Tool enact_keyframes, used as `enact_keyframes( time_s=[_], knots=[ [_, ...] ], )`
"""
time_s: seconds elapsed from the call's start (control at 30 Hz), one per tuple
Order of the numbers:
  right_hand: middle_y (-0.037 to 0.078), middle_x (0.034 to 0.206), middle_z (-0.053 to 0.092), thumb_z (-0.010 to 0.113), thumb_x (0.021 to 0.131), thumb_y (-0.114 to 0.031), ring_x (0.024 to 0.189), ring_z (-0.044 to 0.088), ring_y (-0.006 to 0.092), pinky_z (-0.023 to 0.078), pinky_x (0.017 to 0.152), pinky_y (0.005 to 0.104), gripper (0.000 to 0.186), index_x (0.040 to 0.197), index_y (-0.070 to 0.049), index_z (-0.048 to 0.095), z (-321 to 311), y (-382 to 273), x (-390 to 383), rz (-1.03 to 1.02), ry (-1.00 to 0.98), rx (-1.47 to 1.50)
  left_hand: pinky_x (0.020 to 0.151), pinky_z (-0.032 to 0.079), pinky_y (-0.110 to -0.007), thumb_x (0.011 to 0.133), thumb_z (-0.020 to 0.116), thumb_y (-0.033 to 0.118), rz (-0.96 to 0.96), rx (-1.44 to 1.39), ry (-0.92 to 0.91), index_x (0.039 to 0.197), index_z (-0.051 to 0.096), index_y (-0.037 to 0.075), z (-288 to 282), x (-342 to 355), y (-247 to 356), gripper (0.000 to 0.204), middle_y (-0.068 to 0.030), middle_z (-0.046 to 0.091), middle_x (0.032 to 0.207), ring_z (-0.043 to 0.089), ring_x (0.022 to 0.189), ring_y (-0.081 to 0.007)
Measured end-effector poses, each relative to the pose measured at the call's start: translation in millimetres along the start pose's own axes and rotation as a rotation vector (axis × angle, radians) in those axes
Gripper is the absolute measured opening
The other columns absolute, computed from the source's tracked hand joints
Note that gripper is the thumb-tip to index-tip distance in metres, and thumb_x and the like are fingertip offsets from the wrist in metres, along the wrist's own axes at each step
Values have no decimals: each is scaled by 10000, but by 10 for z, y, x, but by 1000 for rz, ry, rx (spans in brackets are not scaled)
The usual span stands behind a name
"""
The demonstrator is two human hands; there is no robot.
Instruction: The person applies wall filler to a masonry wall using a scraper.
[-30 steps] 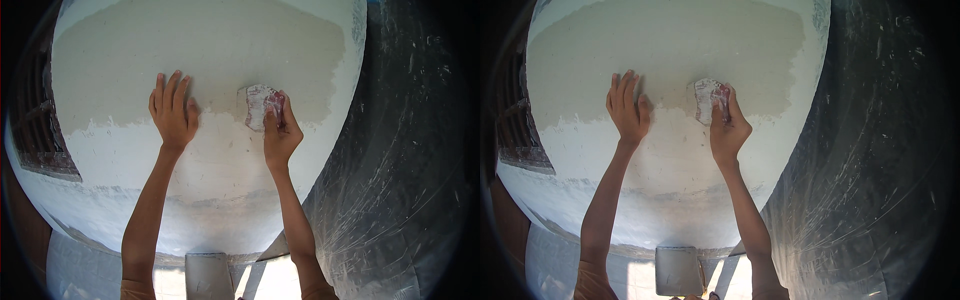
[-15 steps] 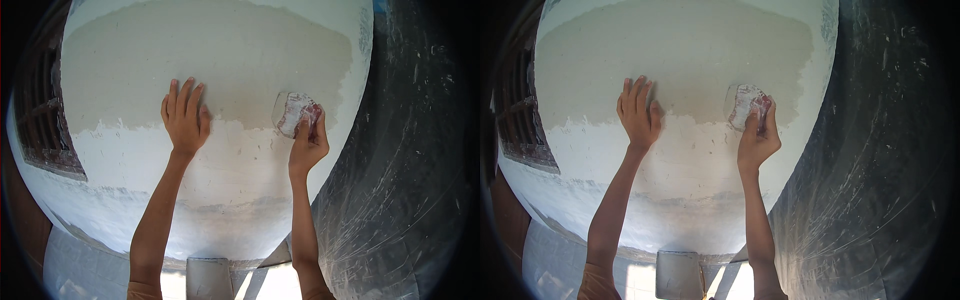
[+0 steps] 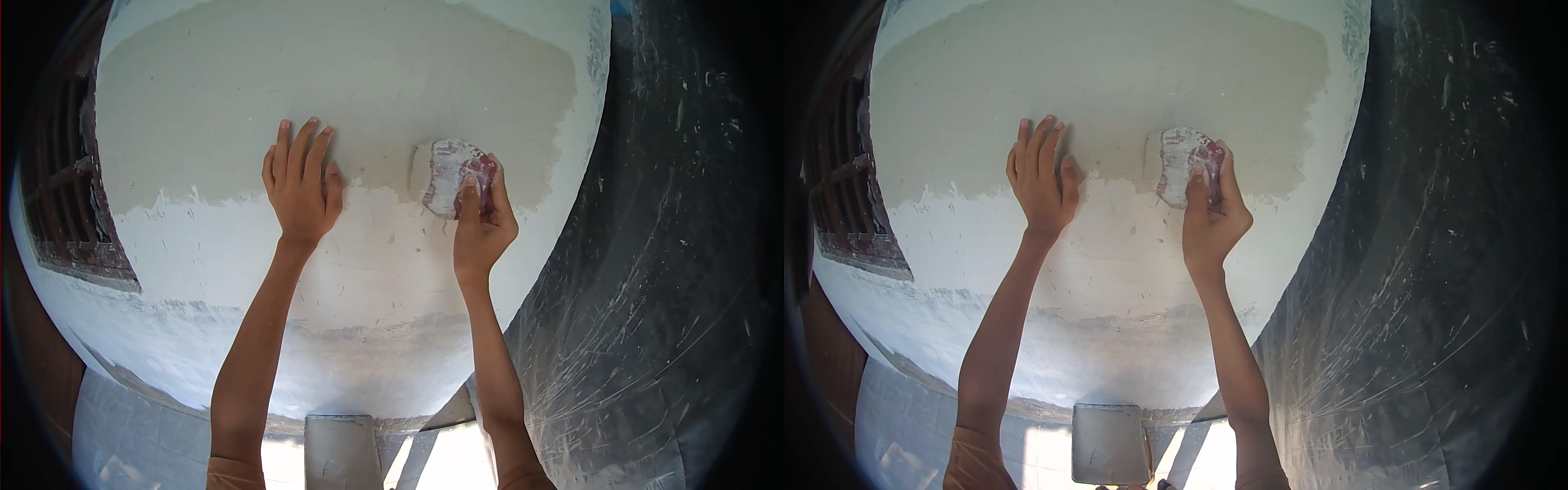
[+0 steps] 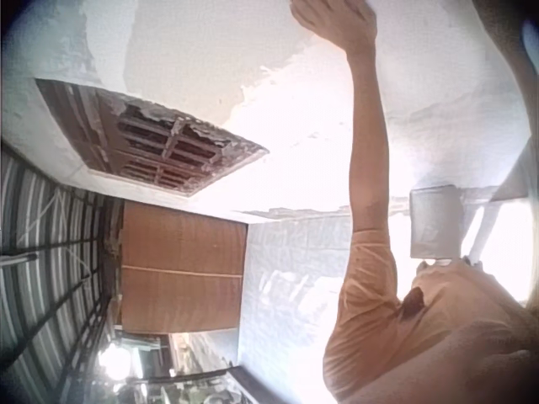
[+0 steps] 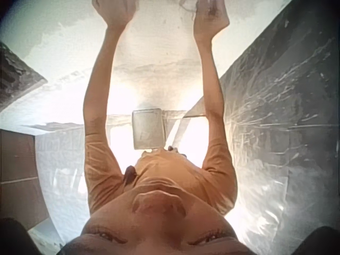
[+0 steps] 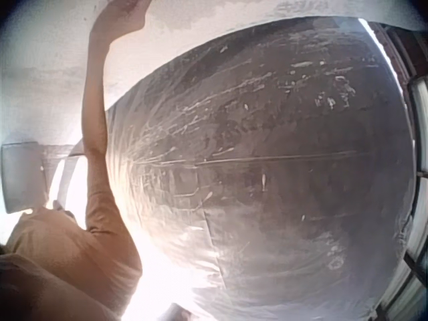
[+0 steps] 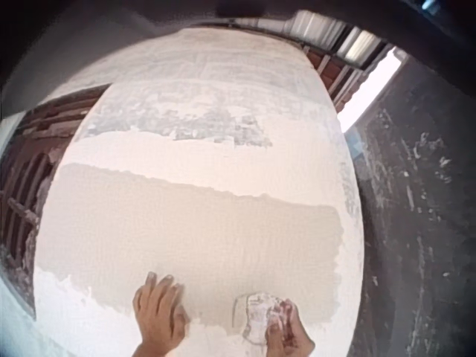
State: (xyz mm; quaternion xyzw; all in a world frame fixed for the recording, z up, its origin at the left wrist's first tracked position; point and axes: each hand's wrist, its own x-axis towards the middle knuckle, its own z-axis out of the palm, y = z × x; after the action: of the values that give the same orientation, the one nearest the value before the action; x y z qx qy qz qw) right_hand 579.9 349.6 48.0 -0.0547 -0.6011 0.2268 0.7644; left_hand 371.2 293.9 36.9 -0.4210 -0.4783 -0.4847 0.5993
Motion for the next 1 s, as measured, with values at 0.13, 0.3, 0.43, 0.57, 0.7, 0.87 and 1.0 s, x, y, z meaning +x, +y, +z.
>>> enact_keyframes(
  time_s=[0.13,0.3,0.43,0.57,0.7,0.87,1.0],
  knots=[
    [170,1157,666,578,903,40,999,611,133,476,876,244,401,1296,98,524,-42,214,-6,9,-24,-109,1080,257,-454,912,435,175,0,-37,26,1289,544,88,-1,-1,-37,402,-59,517,1386,356,1384,-307],
    [148,1123,662,552,923,38,997,612,127,506,858,266,414,1327,101,488,-191,-20,98,77,138,23,1079,258,-453,908,440,173,0,11,-17,1290,540,82,-12,-19,-4,405,-56,519,1385,362,1381,-303],
    [109,1108,674,584,915,15,920,586,86,474,810,212,414,1317,80,515,53,106,-27,-9,-57,-61,1078,258,-451,903,442,171,8,-34,-8,1293,534,84,12,-1,0,410,-54,521,1382,364,1379,-302],
    [115,1047,683,573,927,11,851,597,89,494,744,209,411,1323,92,500,-168,107,34,41,135,-141,1073,261,-445,903,450,170,9,-31,21,1294,528,83,-15,-16,-25,408,-59,526,1375,375,1371,-311],
    [134,1096,660,544,937,33,904,629,124,516,815,240,390,1318,102,498,-252,-6,77,52,202,42,1068,266,-446,891,466,150,18,-24,-6,1279,538,69,13,-33,-15,403,-68,533,1366,383,1363,-325],
    [95,1058,684,636,890,-12,871,564,59,461,762,193,424,1291,84,540,51,178,-110,-20,-27,-76,1064,272,-448,888,468,141,32,-51,39,1279,539,63,4,34,-18,405,-68,541,1358,389,1360,-325],
    [110,1025,674,558,935,11,822,617,100,511,711,214,392,1315,94,507,-320,127,12,113,237,-31,1070,263,-444,896,456,152,32,-25,32,1282,541,71,-5,-23,-58,403,-65,538,1363,383,1367,-310]
  ],
)
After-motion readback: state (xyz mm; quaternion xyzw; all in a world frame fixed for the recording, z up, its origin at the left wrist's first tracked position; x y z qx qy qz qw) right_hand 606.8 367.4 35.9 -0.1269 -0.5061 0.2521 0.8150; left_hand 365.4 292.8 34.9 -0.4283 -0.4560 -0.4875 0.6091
